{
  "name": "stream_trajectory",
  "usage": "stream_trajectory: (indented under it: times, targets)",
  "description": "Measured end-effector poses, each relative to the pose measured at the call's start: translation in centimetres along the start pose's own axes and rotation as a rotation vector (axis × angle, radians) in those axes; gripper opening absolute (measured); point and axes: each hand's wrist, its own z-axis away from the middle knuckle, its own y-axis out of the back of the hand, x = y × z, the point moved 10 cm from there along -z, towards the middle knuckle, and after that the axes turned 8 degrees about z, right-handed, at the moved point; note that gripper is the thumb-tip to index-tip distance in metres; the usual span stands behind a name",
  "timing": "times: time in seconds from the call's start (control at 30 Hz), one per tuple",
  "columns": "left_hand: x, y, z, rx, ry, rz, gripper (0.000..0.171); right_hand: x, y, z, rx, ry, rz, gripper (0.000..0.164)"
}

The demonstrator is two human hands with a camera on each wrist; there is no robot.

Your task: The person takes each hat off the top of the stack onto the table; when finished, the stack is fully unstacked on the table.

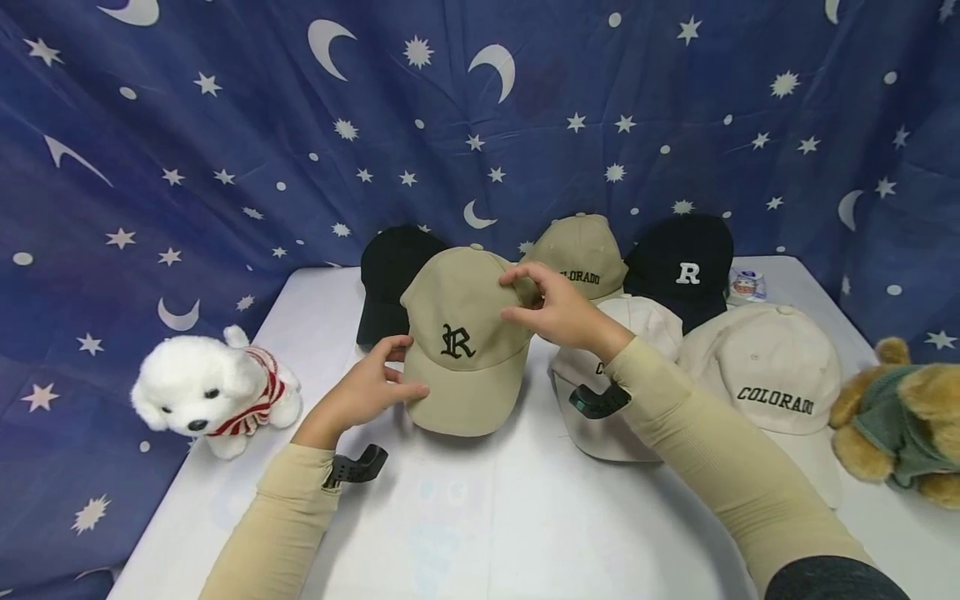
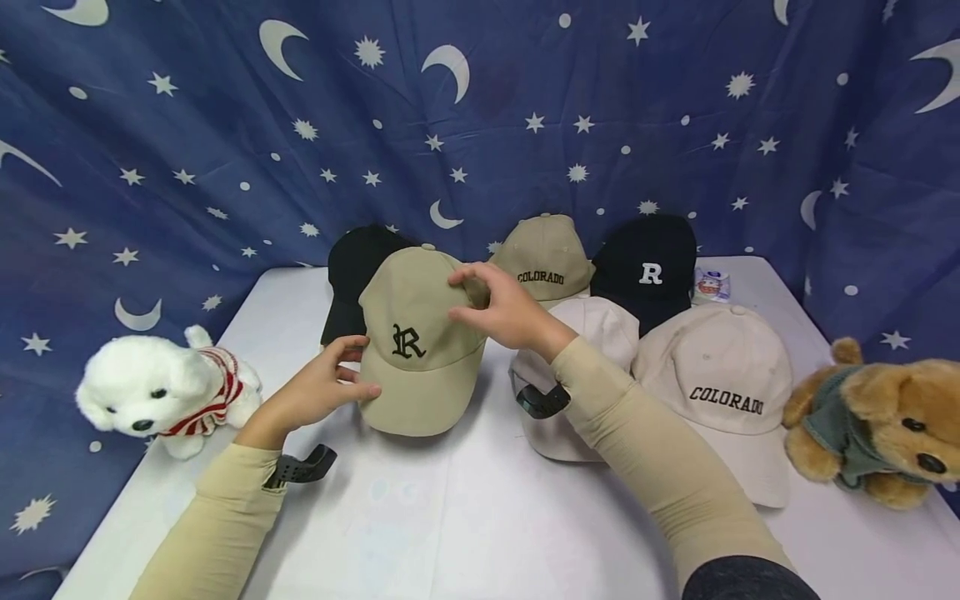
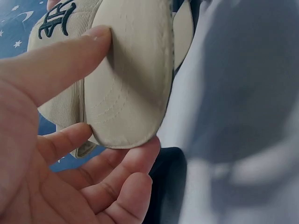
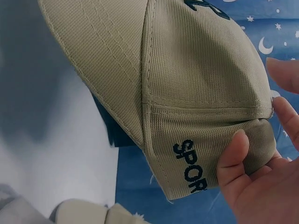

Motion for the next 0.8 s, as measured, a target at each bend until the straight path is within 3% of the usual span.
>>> stream_trajectory:
  times: [0.8]
  targets:
    - [-1.1,-2.4,0.6,-0.011,0.038,0.05,0.068,2.4,0.2,2.5,-0.001,-0.047,-0.011,0.041]
